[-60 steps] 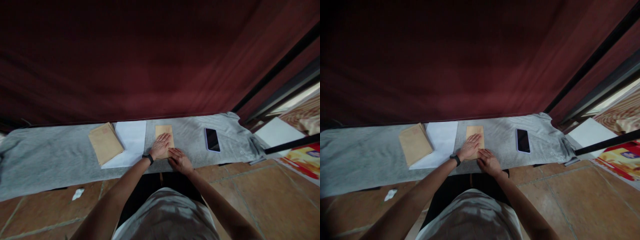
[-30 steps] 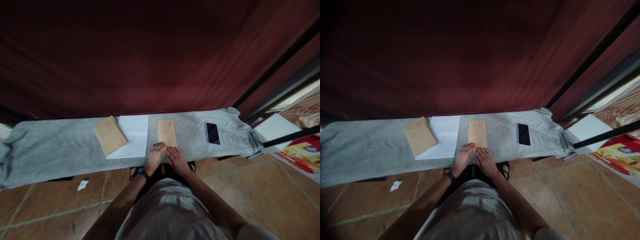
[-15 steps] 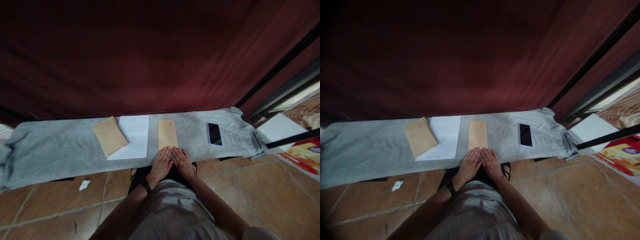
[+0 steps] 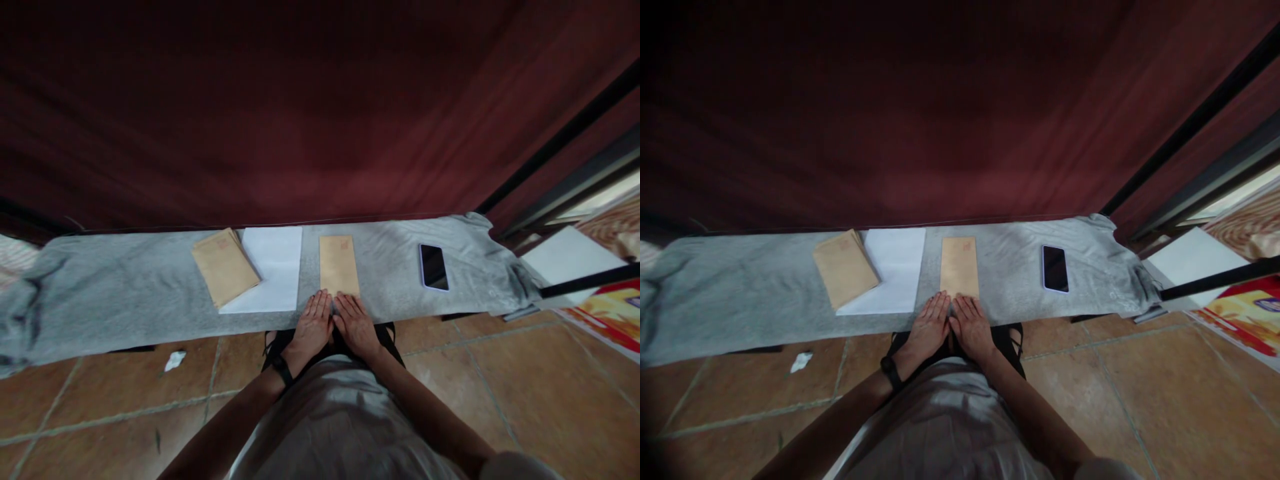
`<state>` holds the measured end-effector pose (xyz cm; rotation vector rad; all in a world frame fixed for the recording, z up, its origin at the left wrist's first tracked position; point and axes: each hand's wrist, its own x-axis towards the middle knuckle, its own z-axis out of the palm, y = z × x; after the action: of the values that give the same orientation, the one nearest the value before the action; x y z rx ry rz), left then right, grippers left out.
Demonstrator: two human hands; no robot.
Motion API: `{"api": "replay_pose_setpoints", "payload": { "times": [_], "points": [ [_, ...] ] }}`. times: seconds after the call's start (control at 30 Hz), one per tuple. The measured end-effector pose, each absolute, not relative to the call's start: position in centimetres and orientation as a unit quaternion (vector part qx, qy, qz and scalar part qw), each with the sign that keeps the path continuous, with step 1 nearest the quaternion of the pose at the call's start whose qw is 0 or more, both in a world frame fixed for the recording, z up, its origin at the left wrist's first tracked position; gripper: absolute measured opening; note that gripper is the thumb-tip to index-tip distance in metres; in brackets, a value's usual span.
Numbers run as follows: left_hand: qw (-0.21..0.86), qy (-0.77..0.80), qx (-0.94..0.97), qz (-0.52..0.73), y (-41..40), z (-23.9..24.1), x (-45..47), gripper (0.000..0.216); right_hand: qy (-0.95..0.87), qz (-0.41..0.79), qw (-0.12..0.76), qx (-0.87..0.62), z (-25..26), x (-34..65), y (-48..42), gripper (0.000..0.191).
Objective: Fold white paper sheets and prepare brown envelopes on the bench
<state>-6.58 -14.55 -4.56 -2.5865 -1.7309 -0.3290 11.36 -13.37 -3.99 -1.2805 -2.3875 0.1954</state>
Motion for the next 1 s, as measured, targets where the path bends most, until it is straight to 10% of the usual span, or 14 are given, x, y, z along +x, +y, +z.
{"api": "replay_pose_setpoints", "payload": {
  "times": [1.0],
  "points": [
    [-0.093, -0.631, -0.764, -0.097, 3.8, -3.7, -1.9, 0.058, -0.834, 0.065, 0.216, -0.504, -4.1, 12.5, -13.6, 0.043]
  ]
}}
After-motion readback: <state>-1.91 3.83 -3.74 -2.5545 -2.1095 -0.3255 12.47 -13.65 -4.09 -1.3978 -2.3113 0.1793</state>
